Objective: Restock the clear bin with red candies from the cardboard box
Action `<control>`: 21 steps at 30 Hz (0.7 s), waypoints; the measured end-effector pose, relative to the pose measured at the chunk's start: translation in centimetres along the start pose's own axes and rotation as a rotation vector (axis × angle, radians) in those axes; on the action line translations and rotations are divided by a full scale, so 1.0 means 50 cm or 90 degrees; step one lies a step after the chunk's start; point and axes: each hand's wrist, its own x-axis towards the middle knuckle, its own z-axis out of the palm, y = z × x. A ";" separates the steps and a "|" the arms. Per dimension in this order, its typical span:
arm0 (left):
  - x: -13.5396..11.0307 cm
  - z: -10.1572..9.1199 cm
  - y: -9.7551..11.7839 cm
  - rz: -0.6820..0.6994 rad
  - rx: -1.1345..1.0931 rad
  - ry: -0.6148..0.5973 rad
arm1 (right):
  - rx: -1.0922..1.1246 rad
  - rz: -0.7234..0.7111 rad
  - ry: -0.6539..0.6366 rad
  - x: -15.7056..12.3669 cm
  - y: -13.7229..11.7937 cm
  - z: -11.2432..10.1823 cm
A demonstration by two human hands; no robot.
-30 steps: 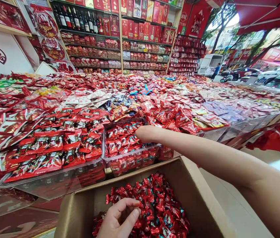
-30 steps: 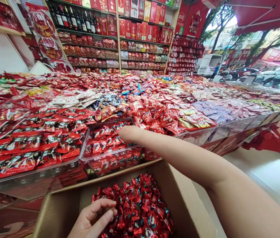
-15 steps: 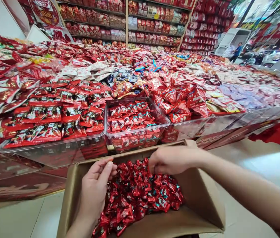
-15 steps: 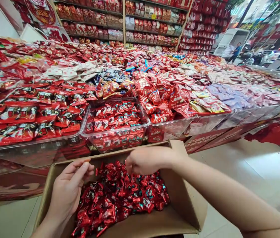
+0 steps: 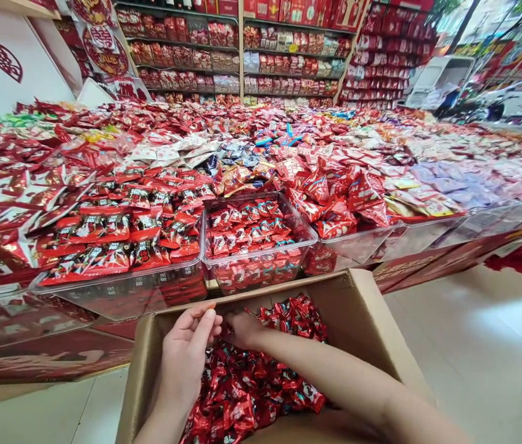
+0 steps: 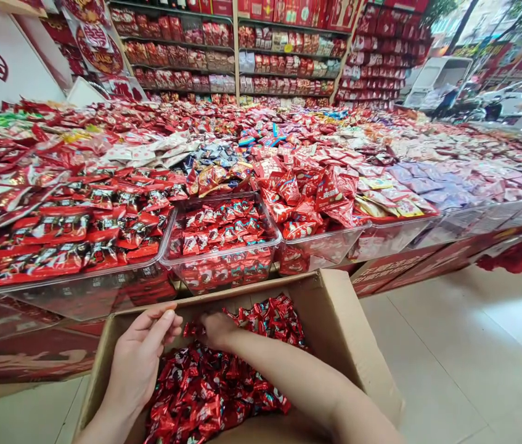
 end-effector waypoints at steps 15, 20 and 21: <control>-0.021 -0.003 -0.009 -0.064 0.293 -0.414 | 0.650 0.041 0.125 -0.185 -0.062 -0.143; -0.037 0.000 0.009 0.022 0.267 -0.409 | 0.459 -0.034 0.169 -0.217 -0.095 -0.183; -0.040 -0.001 0.017 0.055 0.264 -0.381 | 0.417 -0.069 0.170 -0.221 -0.107 -0.203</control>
